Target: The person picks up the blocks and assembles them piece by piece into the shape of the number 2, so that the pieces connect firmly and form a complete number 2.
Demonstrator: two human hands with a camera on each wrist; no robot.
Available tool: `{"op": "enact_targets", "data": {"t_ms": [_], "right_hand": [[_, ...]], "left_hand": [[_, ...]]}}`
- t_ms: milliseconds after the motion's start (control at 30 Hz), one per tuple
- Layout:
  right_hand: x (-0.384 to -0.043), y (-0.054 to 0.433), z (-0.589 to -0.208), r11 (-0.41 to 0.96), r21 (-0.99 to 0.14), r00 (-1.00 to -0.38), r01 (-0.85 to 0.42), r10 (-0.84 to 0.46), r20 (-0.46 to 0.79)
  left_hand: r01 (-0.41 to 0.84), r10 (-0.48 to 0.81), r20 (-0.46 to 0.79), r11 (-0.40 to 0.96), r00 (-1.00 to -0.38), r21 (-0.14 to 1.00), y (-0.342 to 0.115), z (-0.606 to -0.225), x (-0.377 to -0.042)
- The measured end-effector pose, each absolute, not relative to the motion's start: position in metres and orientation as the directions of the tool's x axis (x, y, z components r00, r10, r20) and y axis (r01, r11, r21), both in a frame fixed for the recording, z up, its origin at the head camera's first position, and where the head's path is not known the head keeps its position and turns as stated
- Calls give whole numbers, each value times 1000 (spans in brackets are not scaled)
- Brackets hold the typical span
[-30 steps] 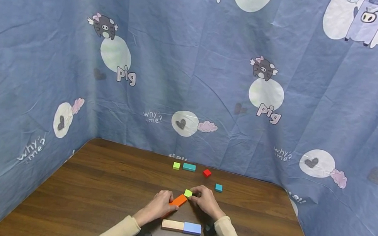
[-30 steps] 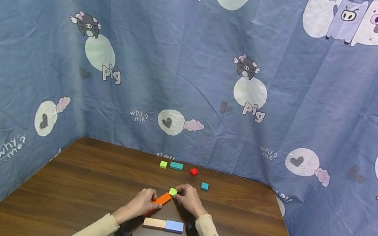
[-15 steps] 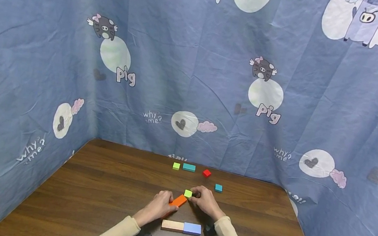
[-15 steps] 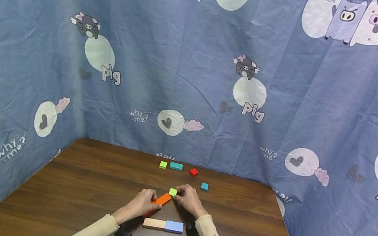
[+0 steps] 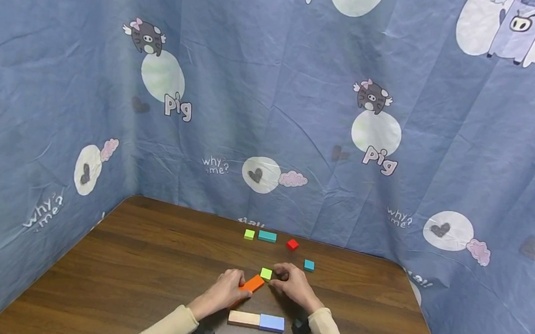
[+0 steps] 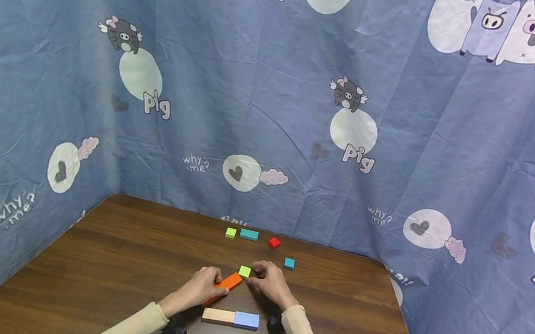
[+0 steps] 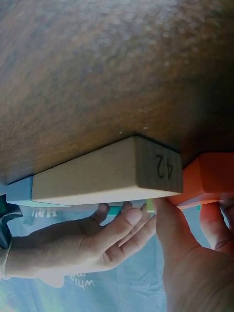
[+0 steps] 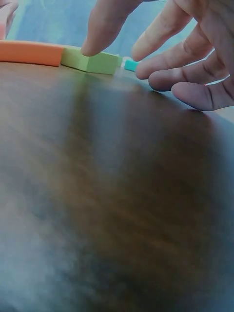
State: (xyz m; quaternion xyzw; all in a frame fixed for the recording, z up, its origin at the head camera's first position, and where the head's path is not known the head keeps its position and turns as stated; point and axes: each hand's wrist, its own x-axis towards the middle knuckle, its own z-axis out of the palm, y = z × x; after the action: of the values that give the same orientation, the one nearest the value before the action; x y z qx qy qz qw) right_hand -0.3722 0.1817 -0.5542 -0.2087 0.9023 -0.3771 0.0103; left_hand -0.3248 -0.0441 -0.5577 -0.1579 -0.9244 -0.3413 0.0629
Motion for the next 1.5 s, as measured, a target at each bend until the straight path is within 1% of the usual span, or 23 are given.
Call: {"op": "enact_targets", "data": {"t_ms": [133, 400, 533, 667, 767, 933, 1000, 1500], "right_hand": [[-371, 185, -553, 599, -722, -919, -348, -371, 135], [-369, 191, -553, 486, -813, -925, -321, -346, 158], [-367, 197, -550, 457, -849, -943, -266, -304, 132], [-367, 204, -547, 459, -859, -961, -227, -250, 121], [-369, 209, -547, 459, -855, -963, -241, -222, 152], [-370, 215, -546, 410, -865, -954, -289, -193, 228], [-370, 217, -546, 399, -869, -954, -294, -179, 240], [-375, 249, -552, 511, -833, -976, -210, -60, 209]], "left_hand": [[319, 240, 210, 723, -948, 613, -44, -557, -325], [316, 246, 199, 717, -949, 621, -44, -558, -324], [322, 250, 204, 709, -946, 627, -44, -560, -324], [320, 241, 210, 706, -947, 632, -44, -561, -323], [321, 234, 220, 707, -947, 630, -44, -562, -323], [341, 240, 243, 712, -940, 614, -44, -562, -323], [346, 242, 250, 715, -938, 608, -44, -562, -324], [347, 248, 244, 711, -938, 612, -44, -559, -322]]}}
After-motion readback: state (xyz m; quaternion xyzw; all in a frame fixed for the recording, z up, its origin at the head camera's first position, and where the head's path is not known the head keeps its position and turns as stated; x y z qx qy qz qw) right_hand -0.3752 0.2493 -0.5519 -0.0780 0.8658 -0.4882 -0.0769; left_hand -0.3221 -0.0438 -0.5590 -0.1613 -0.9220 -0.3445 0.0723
